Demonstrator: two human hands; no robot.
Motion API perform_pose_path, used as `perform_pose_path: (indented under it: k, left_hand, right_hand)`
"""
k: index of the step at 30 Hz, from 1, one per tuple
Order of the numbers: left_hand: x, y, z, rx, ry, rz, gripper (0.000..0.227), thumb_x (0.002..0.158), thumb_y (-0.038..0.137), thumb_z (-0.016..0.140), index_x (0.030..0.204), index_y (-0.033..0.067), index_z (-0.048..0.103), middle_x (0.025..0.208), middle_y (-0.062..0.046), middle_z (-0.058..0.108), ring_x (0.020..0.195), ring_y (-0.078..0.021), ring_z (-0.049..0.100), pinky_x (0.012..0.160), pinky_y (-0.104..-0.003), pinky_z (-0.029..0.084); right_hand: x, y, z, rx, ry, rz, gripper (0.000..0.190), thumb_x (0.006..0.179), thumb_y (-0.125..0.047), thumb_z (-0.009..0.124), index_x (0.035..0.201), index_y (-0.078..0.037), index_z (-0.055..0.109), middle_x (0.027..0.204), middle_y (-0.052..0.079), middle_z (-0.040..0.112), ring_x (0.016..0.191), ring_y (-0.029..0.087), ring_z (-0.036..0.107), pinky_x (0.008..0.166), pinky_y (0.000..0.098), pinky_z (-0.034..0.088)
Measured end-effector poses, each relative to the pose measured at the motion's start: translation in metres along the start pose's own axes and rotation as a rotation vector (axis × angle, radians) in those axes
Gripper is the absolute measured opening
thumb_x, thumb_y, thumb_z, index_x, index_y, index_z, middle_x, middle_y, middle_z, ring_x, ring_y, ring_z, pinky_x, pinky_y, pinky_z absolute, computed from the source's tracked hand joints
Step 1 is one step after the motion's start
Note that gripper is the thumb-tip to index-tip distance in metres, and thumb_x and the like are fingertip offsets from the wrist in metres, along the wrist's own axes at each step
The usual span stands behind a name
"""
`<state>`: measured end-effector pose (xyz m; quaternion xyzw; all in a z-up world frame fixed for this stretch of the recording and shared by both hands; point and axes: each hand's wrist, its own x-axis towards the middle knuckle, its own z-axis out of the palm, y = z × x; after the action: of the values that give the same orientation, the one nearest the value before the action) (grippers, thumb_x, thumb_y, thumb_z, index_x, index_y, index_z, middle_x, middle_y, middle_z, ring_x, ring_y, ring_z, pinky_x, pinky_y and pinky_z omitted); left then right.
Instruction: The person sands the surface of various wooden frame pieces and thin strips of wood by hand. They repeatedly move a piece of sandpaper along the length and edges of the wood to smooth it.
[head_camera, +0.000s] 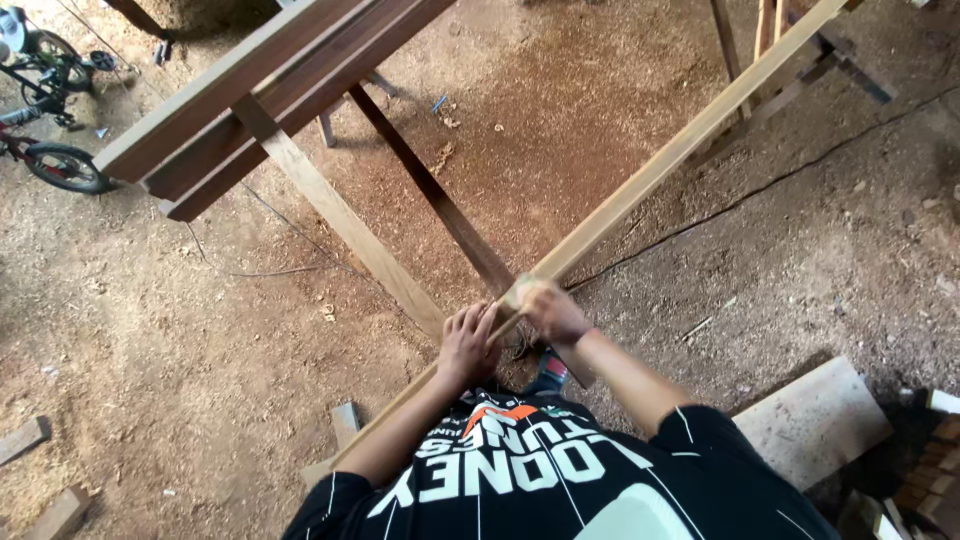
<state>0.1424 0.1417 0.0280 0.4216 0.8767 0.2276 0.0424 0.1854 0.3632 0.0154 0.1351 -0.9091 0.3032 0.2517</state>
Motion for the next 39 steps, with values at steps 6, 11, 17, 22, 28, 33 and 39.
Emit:
perform_pose_path:
  k: [6,11,17,22,28,33,39]
  left_hand:
    - [0.0,0.0,0.004,0.086,-0.026,-0.005,0.061,0.088,0.037,0.052,0.141,0.0089,0.043,0.137,-0.018,0.045,0.128,-0.0345,0.04,0.106,-0.05,0.032]
    - [0.005,0.002,0.006,0.109,-0.117,-0.032,0.059,0.089,0.036,0.051,0.139,0.0045,0.041,0.14,-0.02,0.043,0.131,-0.0356,0.038,0.106,-0.051,0.032]
    - [0.002,0.006,0.0,0.135,-0.157,-0.053,0.061,0.09,0.035,0.052,0.141,0.0059,0.04,0.139,-0.021,0.042,0.13,-0.0364,0.037,0.107,-0.051,0.031]
    - [0.003,0.007,0.002,0.12,-0.155,-0.102,0.061,0.088,0.038,0.054,0.141,0.0114,0.038,0.142,-0.017,0.04,0.132,-0.0342,0.037,0.106,-0.05,0.033]
    - [0.01,0.006,0.008,0.22,-0.263,-0.13,0.065,0.088,0.04,0.055,0.144,0.0133,0.034,0.143,-0.018,0.036,0.131,-0.0348,0.035,0.104,-0.049,0.034]
    - [0.013,0.015,0.002,0.173,-0.223,-0.202,0.065,0.088,0.043,0.056,0.143,0.0151,0.036,0.146,-0.013,0.036,0.132,-0.0314,0.037,0.106,-0.046,0.035]
    - [0.023,0.023,-0.003,0.082,-0.246,-0.374,0.069,0.09,0.055,0.056,0.139,0.009,0.04,0.135,-0.015,0.05,0.126,-0.03,0.047,0.106,-0.045,0.036]
  right_hand:
    - [0.002,0.059,-0.003,-0.317,0.026,0.194,0.016,0.096,-0.012,0.053,0.085,-0.006,0.062,0.086,0.007,0.064,0.086,0.019,0.061,0.082,0.0312,0.053]
    - [-0.011,-0.004,0.024,-0.117,0.092,-0.056,0.014,0.092,-0.01,0.052,0.083,-0.01,0.063,0.096,0.007,0.063,0.102,0.022,0.06,0.096,0.0348,0.05]
    - [0.008,0.047,-0.01,0.843,0.01,0.64,0.044,0.112,-0.009,0.037,0.069,-0.006,0.045,0.068,0.004,0.049,0.066,0.013,0.05,0.07,0.0294,0.056]
    - [0.027,0.031,-0.015,0.131,0.037,0.56,0.032,0.099,-0.001,0.034,0.094,-0.008,0.065,0.08,0.004,0.061,0.065,0.013,0.059,0.054,0.0243,0.057]
    - [0.027,-0.005,-0.032,-0.171,-0.137,-0.091,0.01,0.089,-0.006,0.052,0.081,-0.005,0.057,0.081,0.011,0.061,0.082,0.024,0.06,0.081,0.0361,0.056]
    - [0.027,0.065,-0.058,-0.349,0.081,0.109,0.015,0.095,-0.007,0.048,0.084,-0.004,0.058,0.081,0.009,0.06,0.079,0.021,0.058,0.07,0.0319,0.056]
    - [0.022,0.012,-0.048,-0.011,0.027,0.158,0.03,0.101,-0.01,0.041,0.075,-0.007,0.054,0.078,0.007,0.057,0.077,0.019,0.057,0.066,0.0267,0.052]
